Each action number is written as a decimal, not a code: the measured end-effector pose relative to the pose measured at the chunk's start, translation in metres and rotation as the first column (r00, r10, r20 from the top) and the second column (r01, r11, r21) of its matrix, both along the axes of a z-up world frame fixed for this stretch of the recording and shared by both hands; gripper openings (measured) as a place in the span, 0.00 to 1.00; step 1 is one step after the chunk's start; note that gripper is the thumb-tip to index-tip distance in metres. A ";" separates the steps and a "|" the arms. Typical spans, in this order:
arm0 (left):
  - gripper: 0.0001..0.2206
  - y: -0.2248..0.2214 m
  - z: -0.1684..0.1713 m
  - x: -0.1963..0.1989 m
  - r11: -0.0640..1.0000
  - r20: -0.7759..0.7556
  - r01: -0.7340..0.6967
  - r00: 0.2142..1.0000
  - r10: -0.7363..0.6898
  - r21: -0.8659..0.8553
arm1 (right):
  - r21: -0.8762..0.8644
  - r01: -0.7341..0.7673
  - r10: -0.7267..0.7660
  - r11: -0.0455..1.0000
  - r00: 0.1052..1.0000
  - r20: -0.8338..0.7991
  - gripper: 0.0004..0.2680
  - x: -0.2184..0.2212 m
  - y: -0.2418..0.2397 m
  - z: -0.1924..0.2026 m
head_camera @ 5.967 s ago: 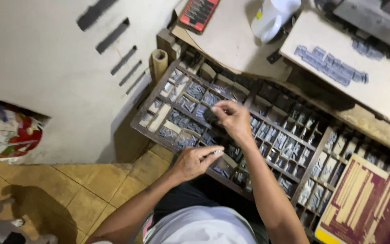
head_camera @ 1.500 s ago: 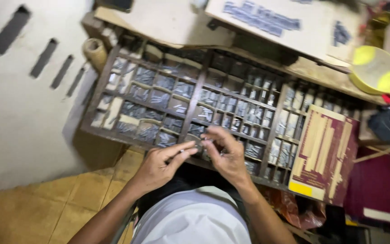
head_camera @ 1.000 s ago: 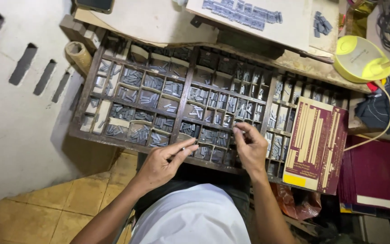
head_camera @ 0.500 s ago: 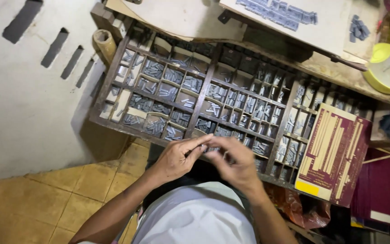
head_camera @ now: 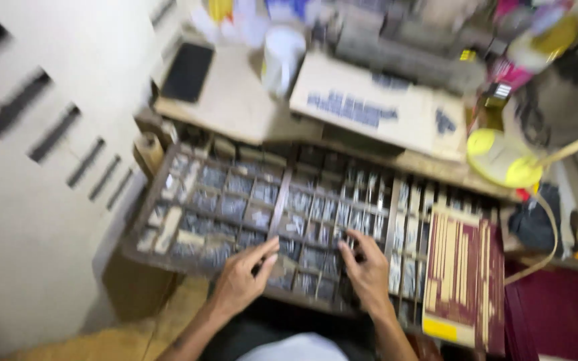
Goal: Selecting individual metal type characters from a type case and arranging them into a layout for a printing press.
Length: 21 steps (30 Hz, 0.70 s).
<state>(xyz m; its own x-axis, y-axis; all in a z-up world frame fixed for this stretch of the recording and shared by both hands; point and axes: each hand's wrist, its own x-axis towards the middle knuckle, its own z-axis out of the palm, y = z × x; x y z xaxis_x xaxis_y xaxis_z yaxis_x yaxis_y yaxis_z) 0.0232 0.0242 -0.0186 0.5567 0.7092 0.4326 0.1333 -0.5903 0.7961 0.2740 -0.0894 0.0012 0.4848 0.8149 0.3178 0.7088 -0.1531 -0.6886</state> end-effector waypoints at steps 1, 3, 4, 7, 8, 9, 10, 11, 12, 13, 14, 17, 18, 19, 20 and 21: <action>0.16 0.003 -0.002 0.000 1.000 0.015 -0.007 1.000 0.006 0.030 | 0.030 -0.007 0.006 1.000 1.000 0.015 0.12 0.003 0.007 0.009; 0.15 0.006 -0.009 0.005 0.996 0.032 -0.080 0.996 0.079 0.041 | 0.150 0.004 0.014 0.989 0.993 -0.119 0.08 0.010 0.012 0.025; 0.15 0.007 -0.013 0.005 0.996 0.044 -0.067 0.997 0.065 0.059 | 0.169 0.015 0.003 0.986 0.994 -0.108 0.08 0.022 0.018 0.038; 0.15 0.009 -0.030 0.006 0.989 -0.055 -0.088 0.995 0.082 -0.116 | 0.187 -0.001 -0.047 0.982 0.966 0.255 0.09 0.048 0.033 0.089; 0.16 0.009 -0.037 0.006 0.994 -0.053 -0.098 0.994 0.096 -0.042 | 0.254 -0.051 -0.035 0.966 0.945 0.325 0.07 0.050 0.041 0.114; 0.17 0.009 -0.045 0.006 0.994 -0.050 -0.109 0.993 0.110 0.033 | 0.315 -0.106 -0.029 0.943 0.918 0.395 0.06 0.052 0.049 0.138; 0.17 0.007 -0.041 0.006 0.994 -0.049 -0.108 0.993 0.110 0.033 | 0.315 -0.105 -0.030 0.943 0.918 0.396 0.06 0.059 0.059 0.148; 0.17 0.005 -0.037 0.006 0.993 -0.054 -0.102 0.993 0.106 0.060 | 0.250 -0.137 0.022 0.958 0.911 0.413 0.06 0.065 0.070 0.157; 0.16 0.003 -0.034 0.006 0.991 -0.060 -0.097 0.993 0.102 0.087 | 0.185 -0.167 0.075 0.968 0.902 0.425 0.08 0.072 0.081 0.166; 0.16 0.003 -0.036 0.006 0.991 -0.060 -0.097 0.993 0.102 0.087 | 0.185 -0.167 0.074 0.968 0.902 0.425 0.08 0.073 0.089 0.169; 0.17 0.004 -0.038 0.006 0.991 -0.054 -0.097 0.993 0.102 0.097 | 0.142 -0.177 0.094 0.974 0.885 0.455 0.08 0.074 0.097 0.173; 0.18 0.019 -0.049 0.010 0.990 -0.050 -0.098 0.993 0.103 0.102 | 0.044 -0.162 0.118 0.986 0.854 0.506 0.09 0.068 0.113 0.182; 0.20 0.025 -0.054 0.011 0.991 -0.055 -0.100 0.993 0.105 0.092 | -0.014 -0.139 0.125 0.990 0.842 0.525 0.09 0.064 0.117 0.184; 0.20 0.035 -0.028 0.016 0.990 -0.057 -0.104 0.992 0.109 0.092 | -0.014 -0.143 0.129 0.990 0.842 0.523 0.09 0.062 0.117 0.183; 0.22 0.043 -0.003 0.021 0.981 -0.059 -0.122 0.989 0.133 0.152 | -0.028 -0.107 0.104 0.994 0.818 0.566 0.11 0.060 0.118 0.183; 0.24 0.052 0.022 0.026 0.968 -0.060 -0.139 0.986 0.155 0.211 | -0.040 -0.071 0.080 0.997 0.790 0.608 0.12 0.057 0.118 0.182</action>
<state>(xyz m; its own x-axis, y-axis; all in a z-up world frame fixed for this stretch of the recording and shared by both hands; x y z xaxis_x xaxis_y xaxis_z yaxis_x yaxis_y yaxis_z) 0.0490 0.0762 0.0038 0.4895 0.6863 0.5379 0.2860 -0.7091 0.6445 0.3311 0.0291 0.1832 0.1316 0.8475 0.5143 0.9902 -0.0877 -0.1088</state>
